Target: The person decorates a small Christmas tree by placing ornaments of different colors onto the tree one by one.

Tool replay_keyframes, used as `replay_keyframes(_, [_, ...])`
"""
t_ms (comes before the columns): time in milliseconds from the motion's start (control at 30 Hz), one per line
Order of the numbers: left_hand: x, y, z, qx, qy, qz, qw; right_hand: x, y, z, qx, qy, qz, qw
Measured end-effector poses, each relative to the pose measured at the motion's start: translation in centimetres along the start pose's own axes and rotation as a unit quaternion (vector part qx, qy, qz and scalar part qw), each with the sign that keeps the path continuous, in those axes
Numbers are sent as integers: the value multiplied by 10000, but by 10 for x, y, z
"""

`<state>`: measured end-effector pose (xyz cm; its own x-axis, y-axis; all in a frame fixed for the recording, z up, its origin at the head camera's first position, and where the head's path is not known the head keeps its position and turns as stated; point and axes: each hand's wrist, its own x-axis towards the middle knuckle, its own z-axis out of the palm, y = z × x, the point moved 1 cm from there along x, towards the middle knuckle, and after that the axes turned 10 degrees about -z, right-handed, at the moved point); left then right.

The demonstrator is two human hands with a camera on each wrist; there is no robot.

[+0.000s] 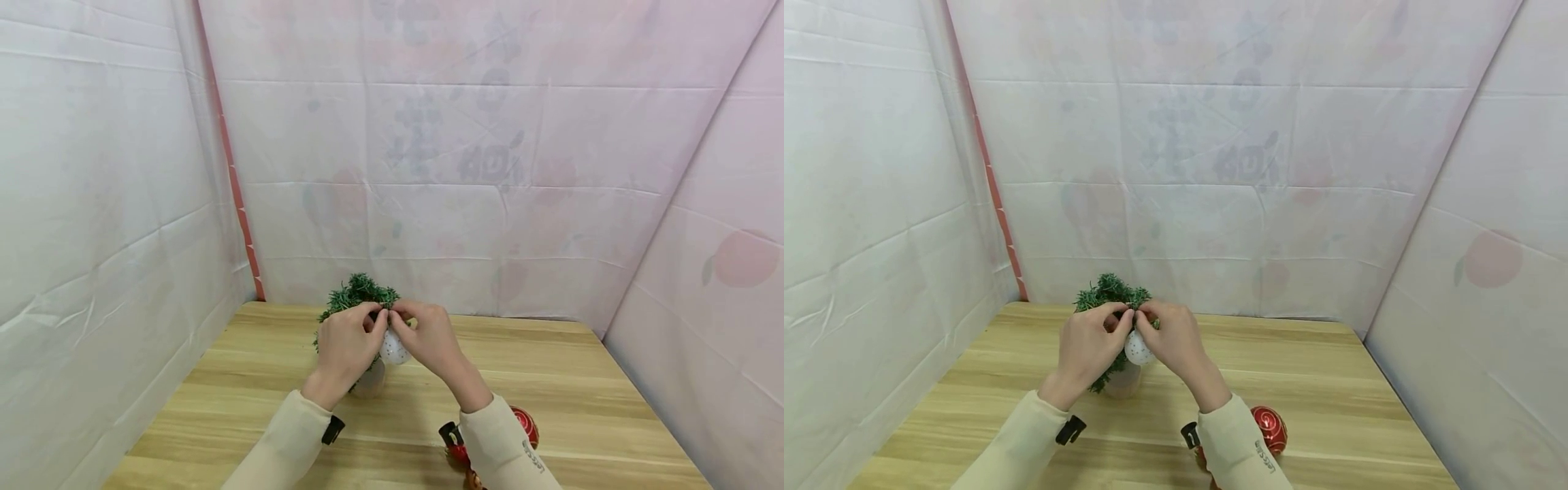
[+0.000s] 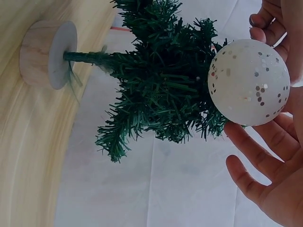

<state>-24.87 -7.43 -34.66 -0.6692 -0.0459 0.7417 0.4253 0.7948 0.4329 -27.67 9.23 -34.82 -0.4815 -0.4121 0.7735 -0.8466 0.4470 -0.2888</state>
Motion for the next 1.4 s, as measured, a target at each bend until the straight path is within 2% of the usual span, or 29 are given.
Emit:
replay_keyframes(233, [-5, -6, -9, -265, 221, 140, 9993, 0, 0, 0, -16, -17, 64, 10000])
replay_keyframes(400, [-7, -10, -16, -300, 736, 153, 9967, -1, -1, 0, -28, -32, 103, 9999])
replay_keyframes(600, [-15, -15, -18, -178, 1364, -158, 9904, -2, -2, -1, -26, 7, 81, 10000])
replay_keyframes(767, [-24, -21, -15, -204, 1648, -392, 9853, -3, -1, -1, 4, 12, 54, 10000])
replay_keyframes(933, [-21, -26, -13, -299, 1843, -544, 9809, -4, -1, -3, -39, 102, 81, 9999])
replay_keyframes(1033, [-18, -28, -12, -351, 1783, -631, 9813, -4, -2, -5, -105, 145, 37, 9998])
replay_keyframes(1267, [-15, -32, -10, -657, 1023, -814, 9892, -9, -3, -8, -122, 231, -28, 9997])
replay_keyframes(1400, [-15, -35, -8, -878, 830, -822, 9893, -14, -2, -10, -208, 294, 6, 9994])
